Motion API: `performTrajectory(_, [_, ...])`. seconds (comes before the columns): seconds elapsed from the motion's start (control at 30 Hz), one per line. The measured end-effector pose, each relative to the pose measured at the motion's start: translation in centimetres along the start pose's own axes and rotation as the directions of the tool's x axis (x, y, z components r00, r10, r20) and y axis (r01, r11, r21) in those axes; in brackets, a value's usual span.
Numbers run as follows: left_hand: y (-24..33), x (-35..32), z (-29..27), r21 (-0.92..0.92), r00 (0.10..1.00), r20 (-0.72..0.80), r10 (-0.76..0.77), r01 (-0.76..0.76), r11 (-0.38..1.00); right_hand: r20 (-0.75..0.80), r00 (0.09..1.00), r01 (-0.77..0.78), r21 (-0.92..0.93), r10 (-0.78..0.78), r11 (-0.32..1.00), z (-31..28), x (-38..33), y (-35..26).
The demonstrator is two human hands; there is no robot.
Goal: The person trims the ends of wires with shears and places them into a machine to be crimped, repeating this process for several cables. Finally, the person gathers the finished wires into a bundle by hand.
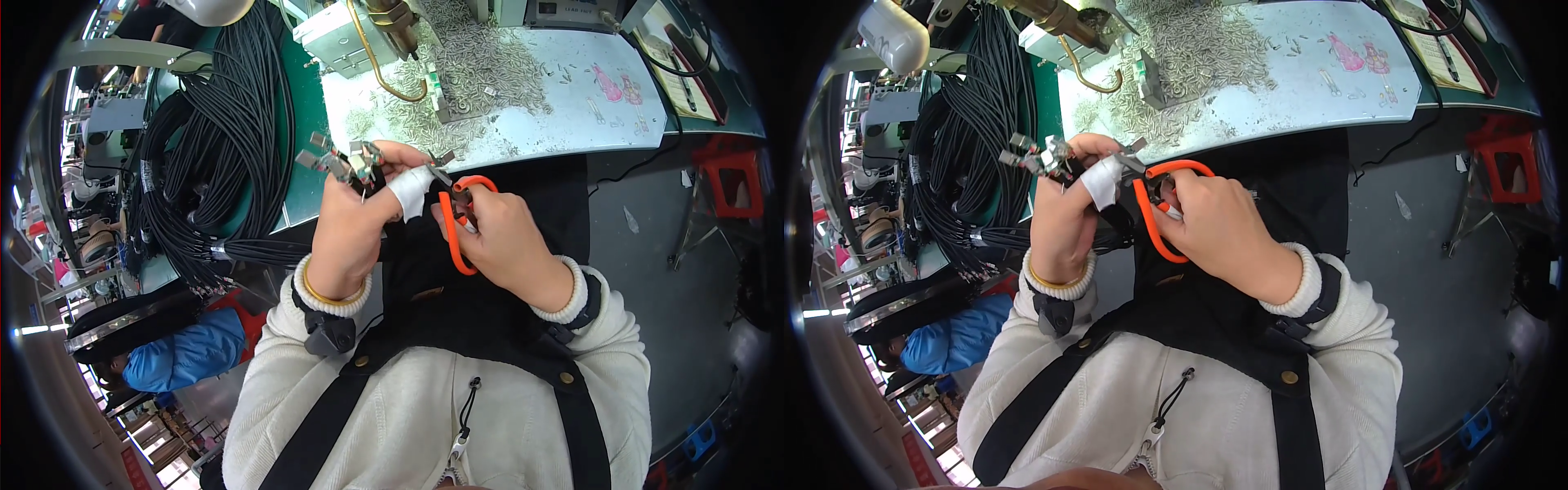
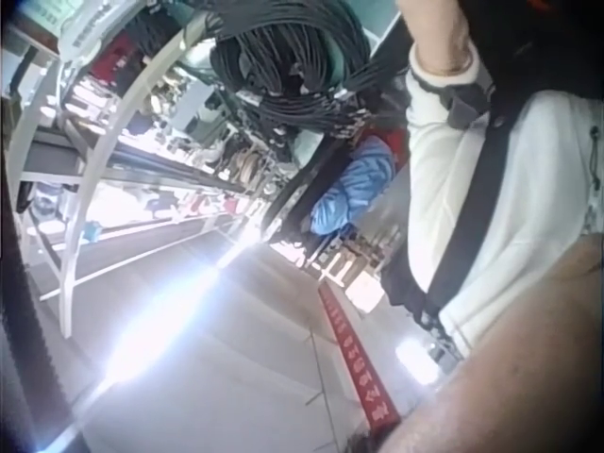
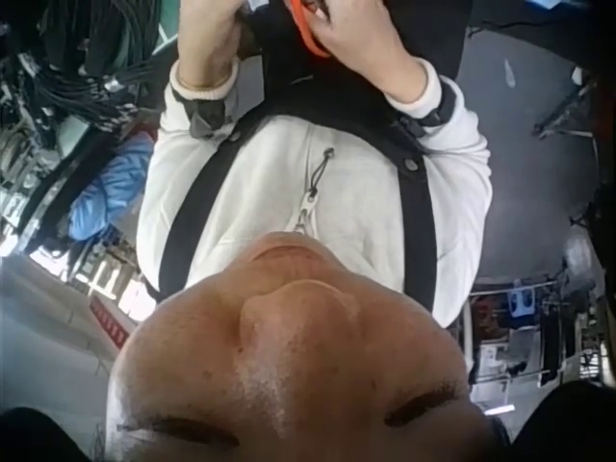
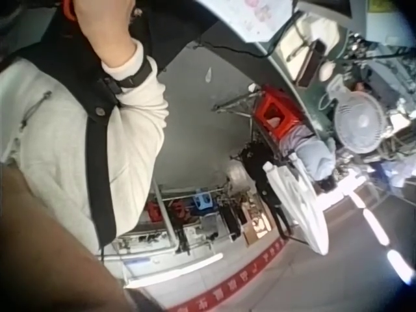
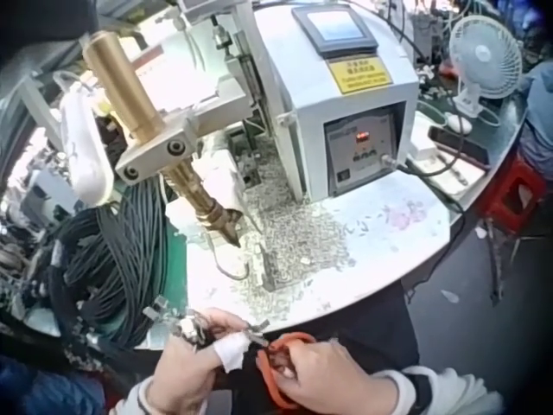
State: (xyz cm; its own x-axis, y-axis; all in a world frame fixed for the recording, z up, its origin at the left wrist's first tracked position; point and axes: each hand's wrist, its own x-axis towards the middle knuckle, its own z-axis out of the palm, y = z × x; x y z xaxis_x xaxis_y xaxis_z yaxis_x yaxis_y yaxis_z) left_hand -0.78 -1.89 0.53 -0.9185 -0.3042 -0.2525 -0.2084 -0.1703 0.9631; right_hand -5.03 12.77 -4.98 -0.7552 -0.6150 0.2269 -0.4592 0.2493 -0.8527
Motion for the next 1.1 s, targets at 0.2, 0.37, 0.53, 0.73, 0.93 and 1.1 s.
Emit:
performTrajectory(0.2, [-0.5, 4.5, -1.7, -0.227, 0.972, 0.169, -0.161, 0.197, 0.954, 0.090, 0.968, -0.248, 0.470, 0.234, 0.847, -1.4, 1.4, -0.7])
performTrajectory(0.37, [-0.4, 7.1, -1.4, -0.328, 0.978, 0.158, -0.136, 0.182, 0.927, -0.022, 0.918, -0.308, 0.590, 0.397, 0.746, -2.7, 5.6, -0.8])
performTrajectory(0.53, [0.1, 7.5, -1.1, -0.275, 0.985, 0.120, -0.124, 0.153, 0.949, 0.100, 0.933, -0.348, 0.497, 0.346, 0.795, -3.0, 9.1, 0.7])
performTrajectory(0.73, [0.5, 7.9, -1.8, -0.221, 0.976, 0.173, -0.135, 0.172, 0.960, 0.112, 0.924, -0.369, 0.519, 0.366, 0.771, -2.7, 9.4, 0.8])
performTrajectory(0.93, [0.4, 7.3, -0.9, -0.199, 0.997, 0.022, -0.068, 0.071, 0.977, 0.118, 0.917, -0.380, 0.547, 0.380, 0.746, -2.6, 9.3, 0.9])
performTrajectory(1.1, [0.5, 6.7, -0.3, -0.154, 0.995, -0.080, -0.062, 0.049, 0.987, 0.129, 0.915, -0.390, 0.531, 0.383, 0.752, -2.6, 9.4, 0.8])
